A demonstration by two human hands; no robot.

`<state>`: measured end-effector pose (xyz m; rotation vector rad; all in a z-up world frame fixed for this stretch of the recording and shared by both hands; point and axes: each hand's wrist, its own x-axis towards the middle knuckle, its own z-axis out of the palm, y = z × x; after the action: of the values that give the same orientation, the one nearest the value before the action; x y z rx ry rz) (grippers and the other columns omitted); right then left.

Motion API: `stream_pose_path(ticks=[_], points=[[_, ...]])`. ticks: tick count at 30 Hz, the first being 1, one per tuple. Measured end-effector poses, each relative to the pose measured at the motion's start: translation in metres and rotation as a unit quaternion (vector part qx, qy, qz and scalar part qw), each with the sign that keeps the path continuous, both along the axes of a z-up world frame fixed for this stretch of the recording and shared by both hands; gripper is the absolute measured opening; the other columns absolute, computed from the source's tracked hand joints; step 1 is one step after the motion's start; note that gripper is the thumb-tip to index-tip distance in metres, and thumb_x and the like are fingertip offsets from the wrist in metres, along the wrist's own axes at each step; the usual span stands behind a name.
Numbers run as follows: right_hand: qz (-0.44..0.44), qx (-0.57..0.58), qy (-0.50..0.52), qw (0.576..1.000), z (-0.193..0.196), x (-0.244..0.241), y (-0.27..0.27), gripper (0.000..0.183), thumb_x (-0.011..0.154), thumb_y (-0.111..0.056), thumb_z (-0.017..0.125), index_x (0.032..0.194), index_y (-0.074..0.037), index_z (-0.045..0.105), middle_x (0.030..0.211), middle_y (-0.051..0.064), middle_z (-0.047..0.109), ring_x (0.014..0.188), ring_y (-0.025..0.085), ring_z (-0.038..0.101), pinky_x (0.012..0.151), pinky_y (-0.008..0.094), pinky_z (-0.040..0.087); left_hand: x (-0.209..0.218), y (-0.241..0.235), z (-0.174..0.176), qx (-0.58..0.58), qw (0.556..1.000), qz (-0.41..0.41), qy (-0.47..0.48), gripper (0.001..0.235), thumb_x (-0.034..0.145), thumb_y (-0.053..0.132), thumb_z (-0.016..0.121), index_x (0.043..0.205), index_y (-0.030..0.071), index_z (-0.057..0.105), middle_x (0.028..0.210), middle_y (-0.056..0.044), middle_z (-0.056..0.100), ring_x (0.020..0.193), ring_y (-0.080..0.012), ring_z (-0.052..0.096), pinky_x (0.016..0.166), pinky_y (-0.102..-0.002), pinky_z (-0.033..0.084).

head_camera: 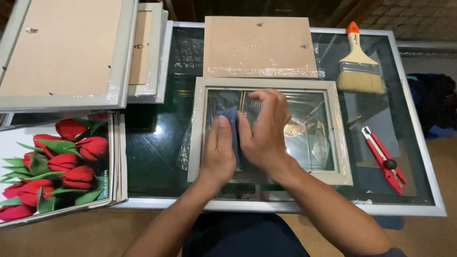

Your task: Cleaning the glass surface of a picture frame using a blue cloth and a large brush.

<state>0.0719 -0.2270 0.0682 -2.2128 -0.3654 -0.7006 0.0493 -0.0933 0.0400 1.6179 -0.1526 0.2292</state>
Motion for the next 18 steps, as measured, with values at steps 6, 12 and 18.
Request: stream_pose_path(ticks=[6, 12, 18], points=[[-0.127, -0.121, 0.118, 0.977, -0.011, 0.050, -0.132, 0.041, 0.100, -0.024, 0.072, 0.134, -0.005, 0.059, 0.125, 0.018, 0.054, 0.122, 0.046, 0.050, 0.100, 0.061, 0.034, 0.047, 0.052, 0.011, 0.271, 0.947, 0.082, 0.150, 0.049, 0.107, 0.037, 0.041, 0.123, -0.005, 0.061, 0.115, -0.037, 0.062, 0.115, -0.0606, 0.054, 0.094, -0.066, 0.043], [-0.218, -0.159, 0.239, 0.933, -0.068, 0.088, -0.224, 0.050, 0.098, -0.038, 0.074, 0.136, -0.006, 0.067, 0.127, 0.024, 0.054, 0.119, 0.050, 0.054, 0.098, 0.059, 0.041, 0.064, 0.040, 0.036, 0.442, 0.881, 0.108, 0.132, 0.058, 0.098, 0.022, 0.056, 0.151, 0.002, 0.046, 0.123, -0.033, 0.066, 0.107, -0.0572, 0.065, 0.083, -0.065, 0.052], [-0.194, -0.104, 0.198, 0.955, -0.092, 0.094, -0.232, 0.038, 0.103, -0.024, 0.069, 0.132, -0.001, 0.071, 0.104, 0.020, 0.061, 0.104, 0.046, 0.064, 0.090, 0.053, 0.049, 0.088, 0.018, -0.002, 0.616, 0.768, 0.164, 0.062, 0.020, 0.099, 0.025, 0.058, 0.111, 0.011, 0.066, 0.093, -0.012, 0.069, 0.077, -0.0333, 0.074, 0.064, -0.042, 0.060]])
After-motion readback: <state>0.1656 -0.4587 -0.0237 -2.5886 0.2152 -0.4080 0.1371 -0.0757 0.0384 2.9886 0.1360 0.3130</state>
